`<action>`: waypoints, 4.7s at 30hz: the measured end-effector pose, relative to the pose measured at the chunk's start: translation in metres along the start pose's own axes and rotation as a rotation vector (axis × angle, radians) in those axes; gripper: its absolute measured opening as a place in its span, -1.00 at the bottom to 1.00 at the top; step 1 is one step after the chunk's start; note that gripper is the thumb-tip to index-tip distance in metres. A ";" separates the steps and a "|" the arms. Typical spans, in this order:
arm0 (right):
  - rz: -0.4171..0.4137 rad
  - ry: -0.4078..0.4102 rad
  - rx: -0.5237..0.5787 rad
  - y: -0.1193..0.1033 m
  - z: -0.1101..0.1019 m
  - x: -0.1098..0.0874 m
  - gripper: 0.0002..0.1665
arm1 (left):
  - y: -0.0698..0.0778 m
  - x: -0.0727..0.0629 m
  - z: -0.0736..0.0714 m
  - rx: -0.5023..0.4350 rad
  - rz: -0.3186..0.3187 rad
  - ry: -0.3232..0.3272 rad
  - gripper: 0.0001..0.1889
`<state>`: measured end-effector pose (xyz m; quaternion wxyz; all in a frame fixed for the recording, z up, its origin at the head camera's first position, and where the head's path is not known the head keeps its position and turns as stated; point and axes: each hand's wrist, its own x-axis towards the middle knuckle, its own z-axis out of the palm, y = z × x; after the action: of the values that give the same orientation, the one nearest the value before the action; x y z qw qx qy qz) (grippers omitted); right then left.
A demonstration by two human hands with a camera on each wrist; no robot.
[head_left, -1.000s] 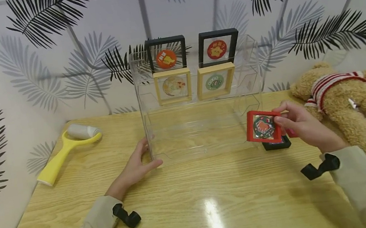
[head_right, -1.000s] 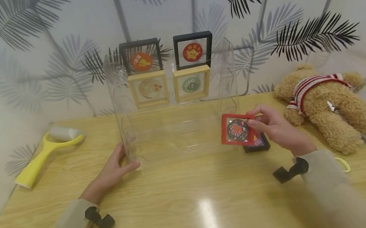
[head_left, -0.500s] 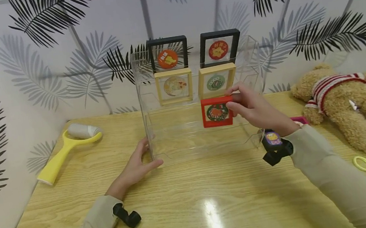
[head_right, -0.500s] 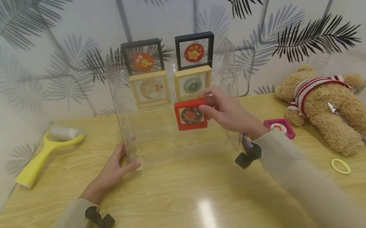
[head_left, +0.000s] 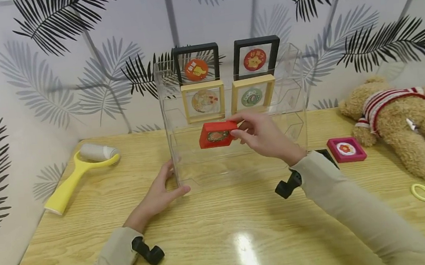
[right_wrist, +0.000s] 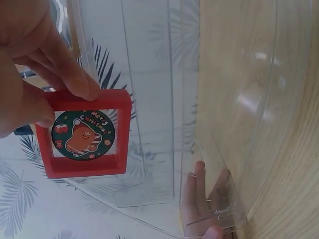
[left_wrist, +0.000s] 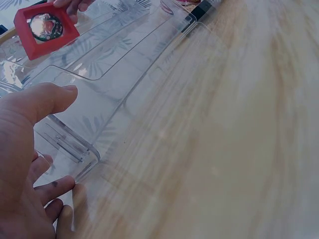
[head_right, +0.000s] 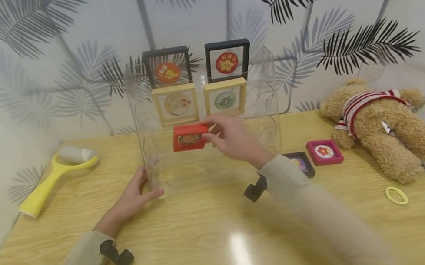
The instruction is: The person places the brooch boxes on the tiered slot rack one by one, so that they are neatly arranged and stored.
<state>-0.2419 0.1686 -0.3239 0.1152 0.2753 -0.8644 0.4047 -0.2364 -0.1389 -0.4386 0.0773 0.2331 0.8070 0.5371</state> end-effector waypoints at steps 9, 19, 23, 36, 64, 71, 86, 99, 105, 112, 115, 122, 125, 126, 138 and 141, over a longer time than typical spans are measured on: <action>0.004 -0.107 -0.240 -0.006 0.018 0.005 -0.61 | -0.004 0.001 -0.001 0.000 -0.012 -0.001 -0.14; -0.017 -0.073 -0.146 0.000 0.010 -0.012 -0.42 | -0.004 0.001 0.000 -0.003 -0.004 0.000 -0.15; -0.060 -0.011 -0.119 0.006 0.001 -0.026 -0.55 | -0.005 0.002 0.001 -0.003 0.008 0.001 -0.15; -0.041 0.183 -0.230 0.031 -0.053 -0.083 -0.66 | -0.005 0.005 0.003 -0.004 0.030 0.002 -0.15; 0.172 -0.224 -0.405 0.114 -0.106 -0.165 -0.10 | -0.009 -0.001 -0.002 0.004 0.027 0.010 -0.13; 0.253 -0.301 -0.417 0.121 -0.102 -0.160 -0.03 | -0.007 0.000 -0.001 0.003 0.025 -0.005 -0.14; 0.312 -0.197 -0.394 0.121 -0.097 -0.160 -0.05 | -0.006 0.003 0.000 -0.007 0.042 -0.011 -0.14; 0.257 0.084 -0.267 0.111 -0.096 -0.180 -0.06 | -0.006 0.004 0.002 -0.008 0.035 -0.012 -0.12; 0.308 0.085 0.174 0.098 -0.103 -0.183 -0.03 | -0.007 0.004 0.001 -0.006 0.027 -0.012 -0.13; 0.264 0.034 0.490 0.085 -0.104 -0.181 -0.23 | -0.004 0.003 0.001 -0.010 0.021 -0.011 -0.13; 0.224 0.027 0.442 0.078 -0.100 -0.177 -0.40 | -0.004 0.003 0.002 -0.009 0.022 -0.011 -0.13; 0.194 0.071 0.386 0.055 -0.088 -0.156 -0.72 | -0.005 0.004 0.001 -0.004 0.019 -0.012 -0.13; 0.196 0.130 0.364 0.050 -0.083 -0.143 -0.82 | -0.006 0.004 0.001 -0.004 0.019 -0.014 -0.14; 0.196 0.149 0.356 0.049 -0.081 -0.139 -0.82 | -0.006 0.003 0.001 -0.004 0.017 -0.014 -0.14; 0.029 0.184 0.099 0.031 -0.063 -0.085 -0.64 | -0.005 0.007 0.004 -0.005 0.042 -0.013 -0.13; -0.003 0.218 0.042 0.025 -0.061 -0.074 -0.64 | -0.004 0.009 0.004 -0.012 0.045 -0.016 -0.14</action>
<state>-0.1971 0.2563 -0.3314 0.2032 0.2332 -0.8376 0.4502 -0.2444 -0.1327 -0.4430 0.0733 0.2550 0.7975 0.5418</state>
